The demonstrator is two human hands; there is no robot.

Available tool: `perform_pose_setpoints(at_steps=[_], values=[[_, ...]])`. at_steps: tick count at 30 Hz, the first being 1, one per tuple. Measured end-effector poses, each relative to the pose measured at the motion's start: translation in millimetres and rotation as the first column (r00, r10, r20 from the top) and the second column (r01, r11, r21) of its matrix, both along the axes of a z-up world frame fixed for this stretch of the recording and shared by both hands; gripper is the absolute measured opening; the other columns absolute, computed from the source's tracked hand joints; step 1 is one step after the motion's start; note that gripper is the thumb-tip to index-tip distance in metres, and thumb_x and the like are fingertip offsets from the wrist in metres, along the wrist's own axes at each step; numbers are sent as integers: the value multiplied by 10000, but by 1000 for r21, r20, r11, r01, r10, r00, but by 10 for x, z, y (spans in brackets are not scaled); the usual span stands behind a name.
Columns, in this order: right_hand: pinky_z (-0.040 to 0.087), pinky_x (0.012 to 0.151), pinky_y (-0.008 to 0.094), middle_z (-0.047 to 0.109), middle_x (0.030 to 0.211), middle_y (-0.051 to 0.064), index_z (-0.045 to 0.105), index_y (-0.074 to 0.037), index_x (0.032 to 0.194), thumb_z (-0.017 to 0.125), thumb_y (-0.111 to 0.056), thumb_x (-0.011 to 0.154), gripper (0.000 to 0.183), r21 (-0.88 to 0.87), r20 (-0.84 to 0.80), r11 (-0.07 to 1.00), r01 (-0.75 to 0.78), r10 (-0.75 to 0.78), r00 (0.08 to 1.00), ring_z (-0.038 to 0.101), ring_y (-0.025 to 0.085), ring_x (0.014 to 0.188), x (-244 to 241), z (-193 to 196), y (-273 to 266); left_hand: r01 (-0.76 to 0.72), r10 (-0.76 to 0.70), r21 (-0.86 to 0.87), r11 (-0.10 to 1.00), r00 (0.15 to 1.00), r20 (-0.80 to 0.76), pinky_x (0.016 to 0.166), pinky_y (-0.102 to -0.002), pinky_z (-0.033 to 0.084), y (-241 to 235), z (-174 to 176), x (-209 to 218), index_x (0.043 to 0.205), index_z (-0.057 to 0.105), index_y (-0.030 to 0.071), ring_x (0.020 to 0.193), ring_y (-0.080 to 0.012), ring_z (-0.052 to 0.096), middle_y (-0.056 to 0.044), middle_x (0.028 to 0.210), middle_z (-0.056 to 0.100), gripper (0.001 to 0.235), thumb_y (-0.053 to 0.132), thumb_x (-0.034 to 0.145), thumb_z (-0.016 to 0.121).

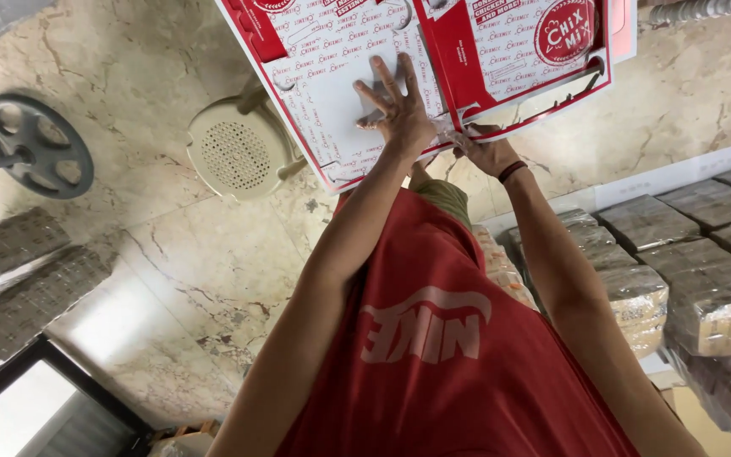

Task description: Folding flat cardboard sheets into boxes and stacking them in a factory setting.

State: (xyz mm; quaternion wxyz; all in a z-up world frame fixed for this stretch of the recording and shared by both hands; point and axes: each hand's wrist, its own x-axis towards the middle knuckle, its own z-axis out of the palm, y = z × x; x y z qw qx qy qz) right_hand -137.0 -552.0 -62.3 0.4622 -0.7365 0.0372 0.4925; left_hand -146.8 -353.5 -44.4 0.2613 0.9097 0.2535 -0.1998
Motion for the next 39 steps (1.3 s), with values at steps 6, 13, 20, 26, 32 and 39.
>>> perform_pose_setpoints(at_steps=[6,13,20,26,32,39], values=[[568,642,464,685,1054,189,574,-63,1418,547,-152,1052,379,-487,870,793,-366,406,-278,680,344,898,-165,-661,-200,-19,16,-42,999,997,-70,624,-447,672,-25,75,68,1568,-300,301,1460,-640,-390,-99,1608,-464,1238,-216,810,531],[617,828,340,738,728,148,742,40,957,614,-331,1047,403,262,139,965,6,-44,989,757,211,728,71,603,280,24,-25,-14,1000,990,-140,543,-349,680,33,284,146,1569,-285,298,1498,-655,-300,-101,1641,-409,1168,-251,853,456],[648,753,345,722,680,170,716,36,826,626,-359,1028,453,152,-36,973,171,-168,985,737,226,639,56,870,435,308,-226,168,936,895,-384,589,-347,709,46,541,216,1593,-260,195,1503,-688,-24,-225,1636,-312,975,-63,1036,497],[639,848,338,711,664,169,735,87,1113,629,-400,966,520,-30,-118,927,375,-376,919,733,181,674,24,1177,555,360,-261,169,918,866,-426,927,-669,544,90,375,217,1574,-301,205,1447,-705,-130,-268,1579,-380,1212,486,992,724],[683,682,432,540,1483,252,606,4,1361,558,-351,1024,492,84,-162,850,520,-503,849,769,321,759,-275,450,597,300,-239,133,945,907,-348,775,-549,659,143,239,151,1590,-273,276,1457,-706,-143,-230,1589,-387,1134,95,980,665],[542,430,333,693,770,153,670,13,785,677,-353,988,418,278,-62,762,585,-594,802,649,239,505,-408,1025,754,449,-293,336,828,857,-423,886,-696,578,26,529,89,1627,-182,256,1463,-679,-7,-269,1591,-299,1116,-166,899,551]])
